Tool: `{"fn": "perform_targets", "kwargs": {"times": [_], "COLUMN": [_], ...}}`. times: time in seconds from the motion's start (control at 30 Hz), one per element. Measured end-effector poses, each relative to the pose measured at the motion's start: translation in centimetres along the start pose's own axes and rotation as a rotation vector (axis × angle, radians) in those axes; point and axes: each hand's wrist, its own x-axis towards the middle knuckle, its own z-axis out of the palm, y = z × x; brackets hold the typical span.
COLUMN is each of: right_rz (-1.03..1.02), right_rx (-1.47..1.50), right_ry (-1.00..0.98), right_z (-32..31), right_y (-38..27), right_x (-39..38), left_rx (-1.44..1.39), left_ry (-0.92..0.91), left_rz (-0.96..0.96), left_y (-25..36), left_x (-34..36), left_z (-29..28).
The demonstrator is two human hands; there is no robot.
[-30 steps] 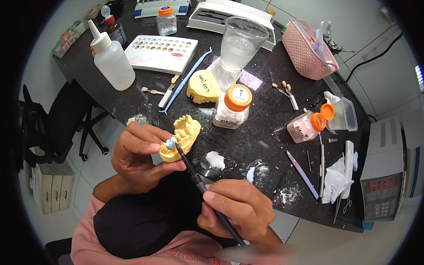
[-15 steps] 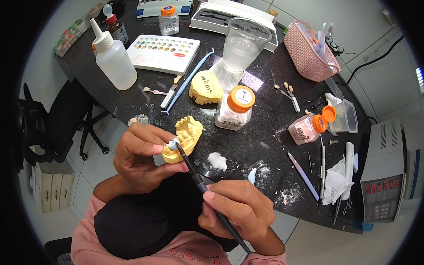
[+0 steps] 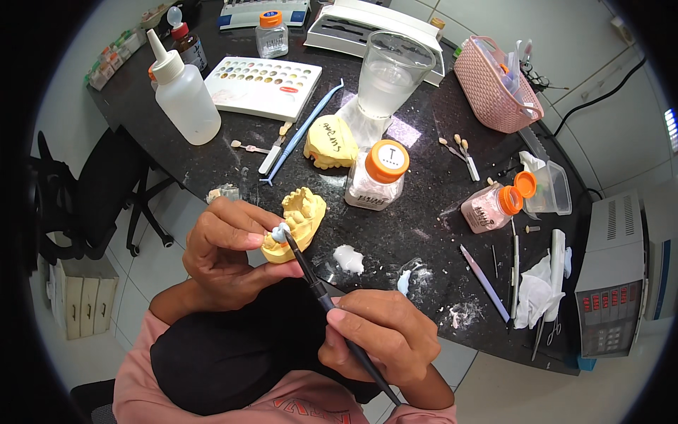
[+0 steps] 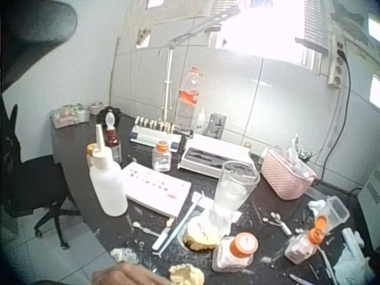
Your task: Applying a white ceramic or opaque layer to a dental crown on a plaster model using a fine brush.
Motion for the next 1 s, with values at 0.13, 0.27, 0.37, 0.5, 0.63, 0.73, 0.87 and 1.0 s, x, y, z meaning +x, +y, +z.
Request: {"fn": "perform_targets", "kwargs": {"times": [0.13,0.27,0.37,0.5,0.63,0.73,0.87,1.0], "right_rz": [0.053,0.071,0.067,0.085,0.096,0.094,0.088,0.068], "right_rx": [0.025,0.028,0.029,0.042,0.041,0.040,0.044,0.039], "right_ry": [0.040,0.043,0.033,0.042,0.034,0.030,0.039,0.030], "right_z": [0.14,0.05,0.12,0.04,-0.01,0.01,-0.06,-0.05], "right_y": [-0.15,-0.30,-0.21,-0.20,-0.25,-0.18,-0.25,-0.24], "right_x": [0.15,0.13,0.13,-0.06,0.09,0.03,0.04,0.07], "left_rx": [-0.001,0.010,0.006,0.008,0.017,0.022,0.021,0.018], "left_ry": [0.003,-0.006,-0.005,-0.004,-0.002,-0.003,0.000,-0.004], "left_rz": [0.004,0.008,0.008,0.011,0.019,0.010,0.007,0.007], "left_y": [-0.05,-0.03,-0.06,-0.17,-0.19,-0.18,-0.07,0.01], "left_x": [-0.03,-0.01,-0.03,-0.11,-0.10,-0.10,-0.08,0.07], "left_z": [0.05,-0.06,-0.03,-0.02,-0.04,-0.05,0.01,-0.01]}}
